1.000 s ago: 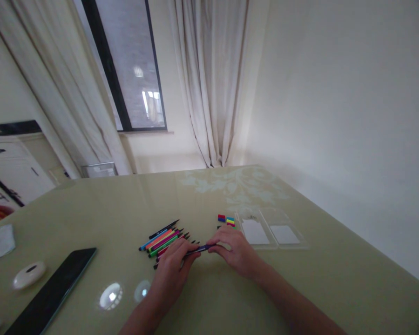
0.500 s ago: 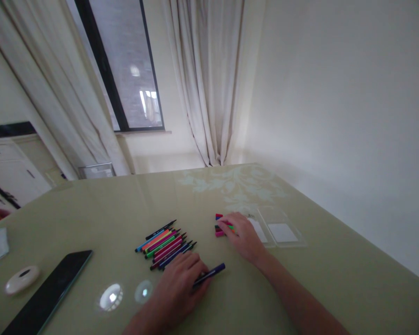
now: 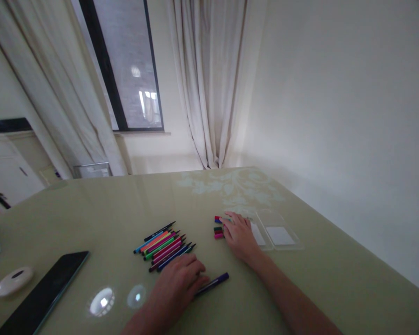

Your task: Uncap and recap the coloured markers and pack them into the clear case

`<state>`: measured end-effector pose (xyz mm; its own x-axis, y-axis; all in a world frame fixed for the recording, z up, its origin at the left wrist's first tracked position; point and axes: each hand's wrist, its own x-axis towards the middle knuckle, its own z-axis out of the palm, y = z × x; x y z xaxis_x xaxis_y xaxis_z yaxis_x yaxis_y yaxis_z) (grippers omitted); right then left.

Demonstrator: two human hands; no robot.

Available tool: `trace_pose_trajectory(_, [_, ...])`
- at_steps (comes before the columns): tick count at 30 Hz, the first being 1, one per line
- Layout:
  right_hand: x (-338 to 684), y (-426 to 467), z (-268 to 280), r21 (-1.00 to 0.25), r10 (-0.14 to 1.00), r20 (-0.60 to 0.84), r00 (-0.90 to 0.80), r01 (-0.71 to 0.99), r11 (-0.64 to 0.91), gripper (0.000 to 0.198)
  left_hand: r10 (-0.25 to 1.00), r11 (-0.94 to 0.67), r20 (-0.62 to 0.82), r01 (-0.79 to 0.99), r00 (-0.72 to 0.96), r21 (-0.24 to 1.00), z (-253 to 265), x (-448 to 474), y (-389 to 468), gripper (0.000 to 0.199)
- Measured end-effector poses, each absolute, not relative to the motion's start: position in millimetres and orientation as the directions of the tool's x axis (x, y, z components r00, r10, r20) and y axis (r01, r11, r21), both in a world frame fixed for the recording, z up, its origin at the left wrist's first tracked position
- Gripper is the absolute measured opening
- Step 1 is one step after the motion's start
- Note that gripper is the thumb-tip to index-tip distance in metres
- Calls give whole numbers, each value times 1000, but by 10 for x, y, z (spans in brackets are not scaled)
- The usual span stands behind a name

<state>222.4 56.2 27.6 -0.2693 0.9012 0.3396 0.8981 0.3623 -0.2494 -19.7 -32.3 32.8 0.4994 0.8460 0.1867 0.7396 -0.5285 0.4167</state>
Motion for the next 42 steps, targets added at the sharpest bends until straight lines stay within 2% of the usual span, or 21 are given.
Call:
trace_pose_trajectory(5, [2190, 540, 334, -251, 885, 348, -310, 878, 407, 35, 914, -382, 289, 843, 284, 379, 340, -470, -147, 14])
trace_pose_trajectory(9, [2157, 518, 373, -259, 876, 340, -342, 861, 437, 31, 943, -299, 252, 884, 217, 359, 317, -589, -84, 8])
trace_pose_trajectory(13, [2112, 500, 353, -257, 883, 296, -363, 860, 440, 28, 961, -266, 174, 896, 217, 355, 320, -587, -80, 6])
trace_pose_trajectory(16, [2049, 484, 318, -252, 859, 263, -439, 829, 500, 22, 962, -271, 141, 899, 236, 344, 309, -576, -81, 5])
trace_pose_trajectory(23, [1952, 487, 281, -236, 809, 278, -517, 780, 580, 15, 952, -301, 168, 874, 255, 381, 256, -589, -53, 11])
trace_pose_trajectory(28, [2059, 478, 340, -267, 842, 291, -454, 807, 527, 33, 950, -306, 188, 860, 248, 408, 288, -579, -42, 14])
trace_pose_trajectory(34, [2052, 446, 333, -249, 834, 260, -487, 801, 545, 16, 955, -297, 154, 866, 255, 403, 352, -528, -76, 13])
trace_pose_trajectory(42, [1948, 450, 335, -282, 767, 404, -498, 730, 623, 19, 925, -363, 285, 808, 252, 463, 314, -547, -73, 17])
